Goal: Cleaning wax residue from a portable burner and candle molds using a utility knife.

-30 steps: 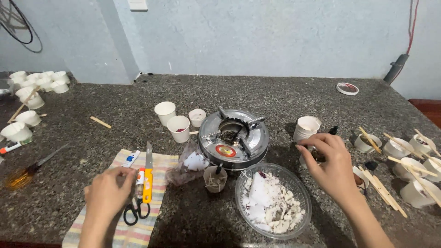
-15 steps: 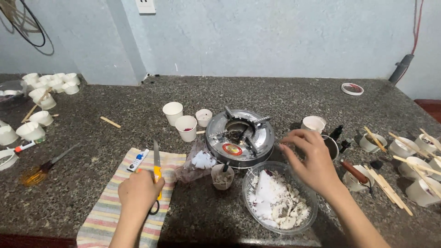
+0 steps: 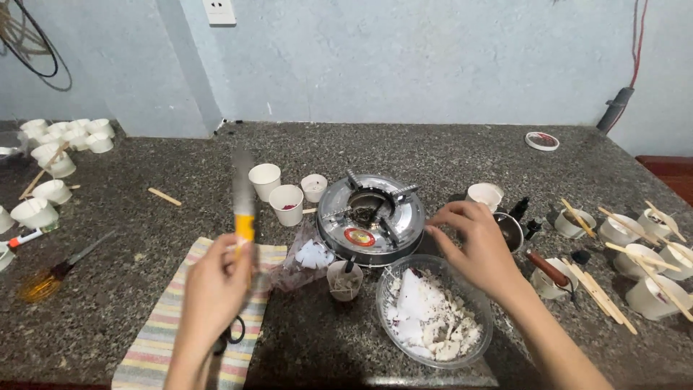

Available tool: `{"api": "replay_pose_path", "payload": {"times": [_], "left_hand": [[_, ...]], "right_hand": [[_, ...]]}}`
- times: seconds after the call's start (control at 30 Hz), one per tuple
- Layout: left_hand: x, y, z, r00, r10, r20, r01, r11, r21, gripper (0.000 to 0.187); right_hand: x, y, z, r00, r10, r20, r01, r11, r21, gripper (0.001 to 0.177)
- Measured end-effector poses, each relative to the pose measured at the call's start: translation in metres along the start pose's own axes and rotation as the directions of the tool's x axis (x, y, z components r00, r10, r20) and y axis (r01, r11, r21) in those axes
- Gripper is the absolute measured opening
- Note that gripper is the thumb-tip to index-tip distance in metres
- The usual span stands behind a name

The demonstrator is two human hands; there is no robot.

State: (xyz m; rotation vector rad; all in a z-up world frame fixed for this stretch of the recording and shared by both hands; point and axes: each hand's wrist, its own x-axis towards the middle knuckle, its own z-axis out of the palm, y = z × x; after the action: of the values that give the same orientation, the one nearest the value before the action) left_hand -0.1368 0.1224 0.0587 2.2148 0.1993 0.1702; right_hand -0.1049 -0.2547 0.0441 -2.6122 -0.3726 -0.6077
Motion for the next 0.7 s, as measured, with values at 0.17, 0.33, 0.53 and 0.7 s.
{"api": "replay_pose_path", "payload": {"times": [0.17,0.33,0.53,0.7], "left_hand": [[0.024,0.048,0.019,0.972,0.146,0.187,-0.204,0.915,0.349,0.038],[0.063,0.092,0.05,0.882,0.34,0.325,-0.458,0.781,0.426,0.038],[0.116,0.109,0.108,0.8,0.514,0.309,-0.594,0.614,0.519,0.035],[0.133,0.102,0.126,0.716,0.6,0.357,-0.682,0.494,0.539,0.035]], "right_hand": [[0.022,-0.023,0.009,0.969,0.14,0.204,-0.101,0.977,-0.19,0.021],[0.036,-0.036,0.022,0.917,0.255,0.307,-0.153,0.935,-0.319,0.021],[0.043,-0.035,0.031,0.868,0.296,0.398,-0.165,0.929,-0.332,0.023],[0.041,-0.04,0.029,0.851,0.301,0.431,-0.163,0.93,-0.328,0.027]]}}
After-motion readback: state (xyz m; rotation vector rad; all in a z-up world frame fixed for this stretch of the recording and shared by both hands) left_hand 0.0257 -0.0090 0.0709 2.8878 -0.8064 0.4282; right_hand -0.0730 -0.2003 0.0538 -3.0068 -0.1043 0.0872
